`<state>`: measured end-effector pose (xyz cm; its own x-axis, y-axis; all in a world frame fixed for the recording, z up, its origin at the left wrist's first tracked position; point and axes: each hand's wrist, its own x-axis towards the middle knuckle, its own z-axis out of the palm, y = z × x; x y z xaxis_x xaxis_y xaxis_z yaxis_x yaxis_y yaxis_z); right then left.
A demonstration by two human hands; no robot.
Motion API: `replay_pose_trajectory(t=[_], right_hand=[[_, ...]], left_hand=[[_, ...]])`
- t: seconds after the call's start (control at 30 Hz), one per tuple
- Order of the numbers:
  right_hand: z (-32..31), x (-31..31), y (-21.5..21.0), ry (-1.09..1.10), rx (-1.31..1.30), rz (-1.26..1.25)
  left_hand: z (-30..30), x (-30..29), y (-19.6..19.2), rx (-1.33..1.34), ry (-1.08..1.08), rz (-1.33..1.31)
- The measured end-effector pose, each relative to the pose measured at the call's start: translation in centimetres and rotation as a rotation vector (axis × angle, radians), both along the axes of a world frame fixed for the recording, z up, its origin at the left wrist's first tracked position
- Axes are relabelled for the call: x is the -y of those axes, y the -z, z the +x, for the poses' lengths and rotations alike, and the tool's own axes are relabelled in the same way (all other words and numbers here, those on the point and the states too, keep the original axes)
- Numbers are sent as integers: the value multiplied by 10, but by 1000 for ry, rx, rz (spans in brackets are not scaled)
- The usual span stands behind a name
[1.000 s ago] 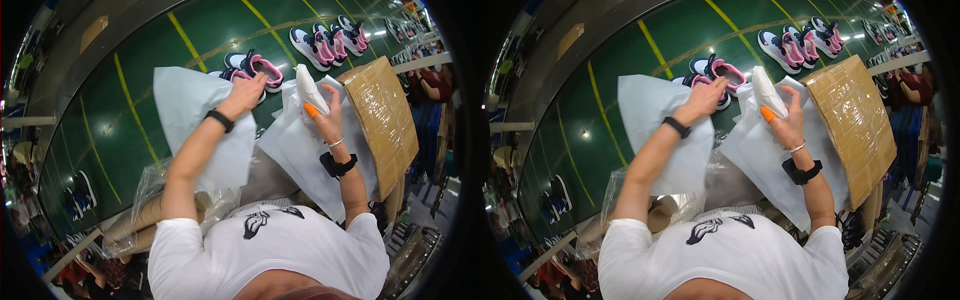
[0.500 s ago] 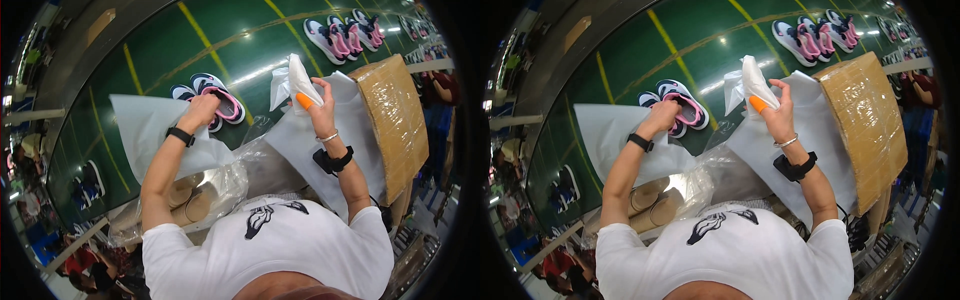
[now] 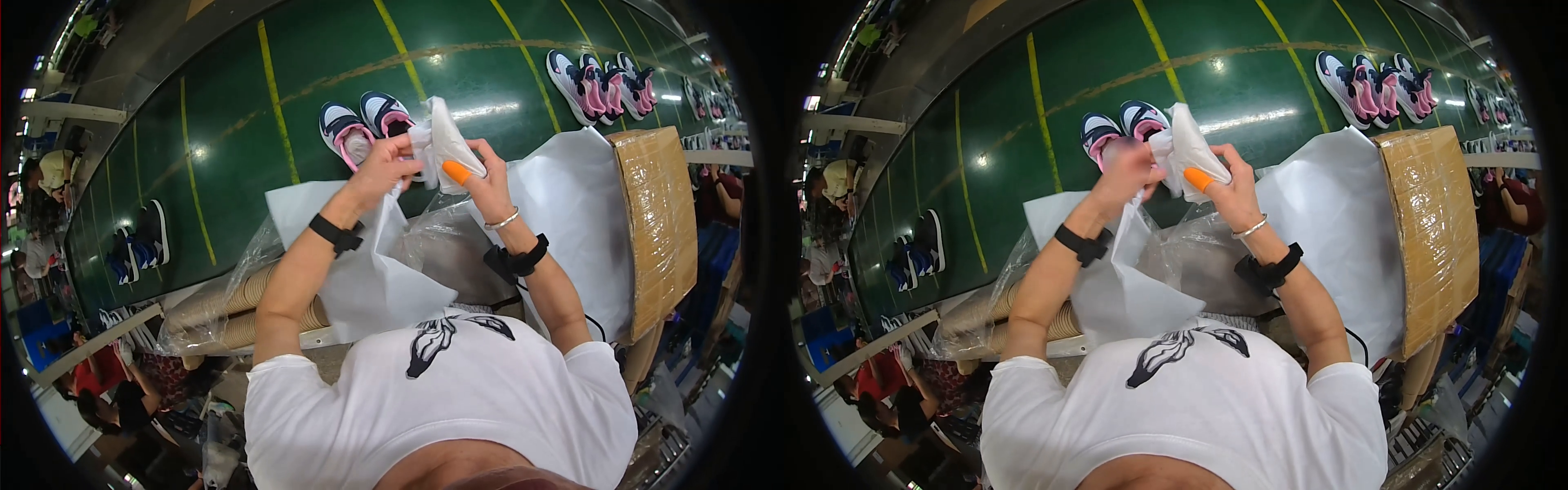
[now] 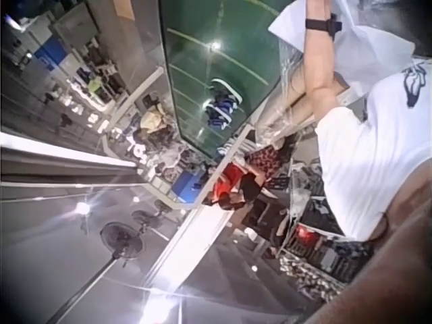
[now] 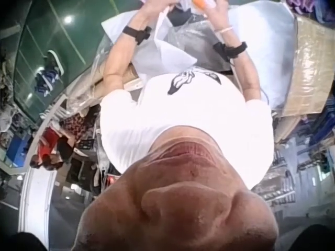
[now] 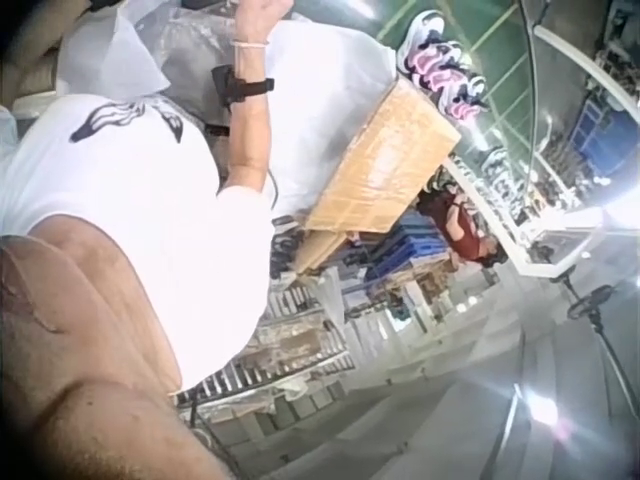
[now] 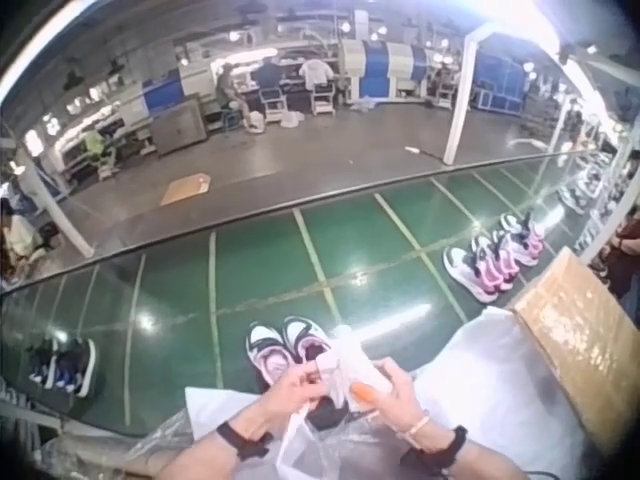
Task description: Stuffing the inside of shoes with protective paper and cardboard inserts to maintain shape.
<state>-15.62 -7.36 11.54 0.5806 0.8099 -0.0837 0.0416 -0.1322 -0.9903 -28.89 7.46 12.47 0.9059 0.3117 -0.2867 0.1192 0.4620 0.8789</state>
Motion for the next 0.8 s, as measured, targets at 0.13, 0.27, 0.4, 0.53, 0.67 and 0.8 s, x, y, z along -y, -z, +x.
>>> replay_pose_trajectory(t=[0.13, 0.27, 0.4, 0.53, 0.67, 0.8], right_hand=[[16, -2, 3, -87, 419, -166], [28, -31, 11, -279, 547, -418], [23, -87, 34, -507, 905, -520], [23, -112, 60, -522, 1009, -592], [69, -94, 76, -745, 771, -450], [86, -91, 133, -439, 1055, -352]], left_hand=[[-4, -47, 37, -186, -214, 997], [30, -53, 54, -522, -234, 1360], [42, -69, 78, -674, -60, 1283], [61, -61, 88, -573, -123, 1269], [41, -55, 113, -463, -251, 1387], [78, -36, 110, -336, -135, 1413]])
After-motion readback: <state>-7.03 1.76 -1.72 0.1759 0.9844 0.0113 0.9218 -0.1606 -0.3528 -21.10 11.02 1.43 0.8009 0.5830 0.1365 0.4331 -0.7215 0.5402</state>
